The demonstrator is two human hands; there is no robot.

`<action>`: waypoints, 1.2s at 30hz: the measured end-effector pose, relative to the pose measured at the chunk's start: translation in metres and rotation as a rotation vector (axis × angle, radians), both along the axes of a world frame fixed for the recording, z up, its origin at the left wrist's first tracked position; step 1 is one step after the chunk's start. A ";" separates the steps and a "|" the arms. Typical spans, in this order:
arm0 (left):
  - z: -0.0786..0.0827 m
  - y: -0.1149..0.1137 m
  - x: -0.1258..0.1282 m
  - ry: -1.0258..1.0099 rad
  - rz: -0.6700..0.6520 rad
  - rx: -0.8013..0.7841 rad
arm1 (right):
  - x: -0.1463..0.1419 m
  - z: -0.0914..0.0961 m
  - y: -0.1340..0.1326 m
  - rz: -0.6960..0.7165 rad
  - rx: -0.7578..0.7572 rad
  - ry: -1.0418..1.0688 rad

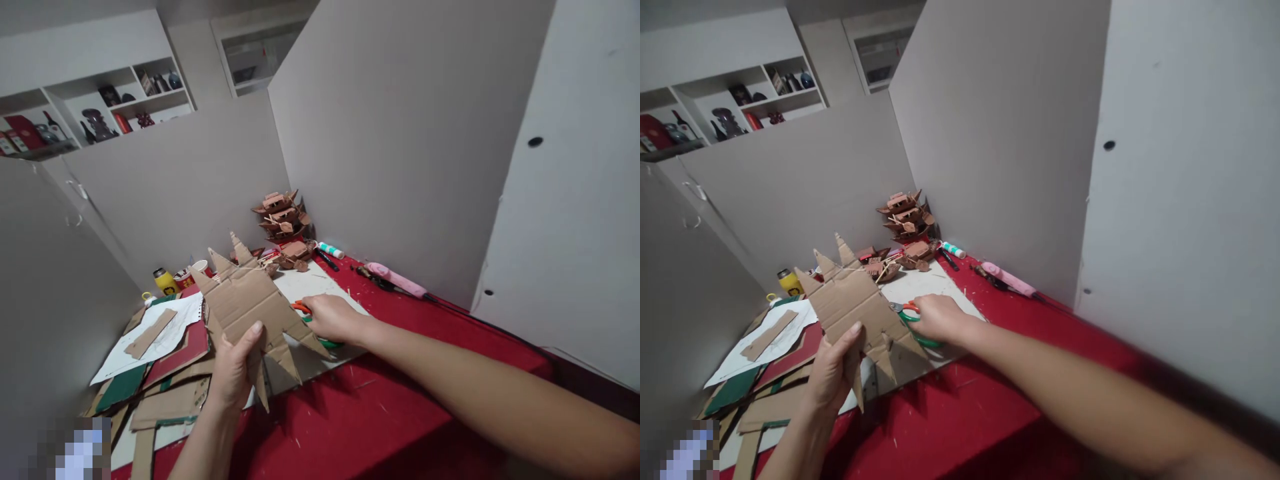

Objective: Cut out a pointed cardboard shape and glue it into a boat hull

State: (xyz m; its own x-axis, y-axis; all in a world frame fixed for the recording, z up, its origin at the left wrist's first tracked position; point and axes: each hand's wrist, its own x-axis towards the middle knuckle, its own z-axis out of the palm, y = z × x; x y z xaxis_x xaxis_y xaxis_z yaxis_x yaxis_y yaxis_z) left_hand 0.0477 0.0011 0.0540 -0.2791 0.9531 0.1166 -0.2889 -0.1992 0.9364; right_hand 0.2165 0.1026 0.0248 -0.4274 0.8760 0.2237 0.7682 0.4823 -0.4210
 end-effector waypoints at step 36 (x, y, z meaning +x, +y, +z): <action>-0.022 0.008 -0.029 1.574 0.679 0.941 | 0.014 0.017 0.003 0.424 -0.513 0.694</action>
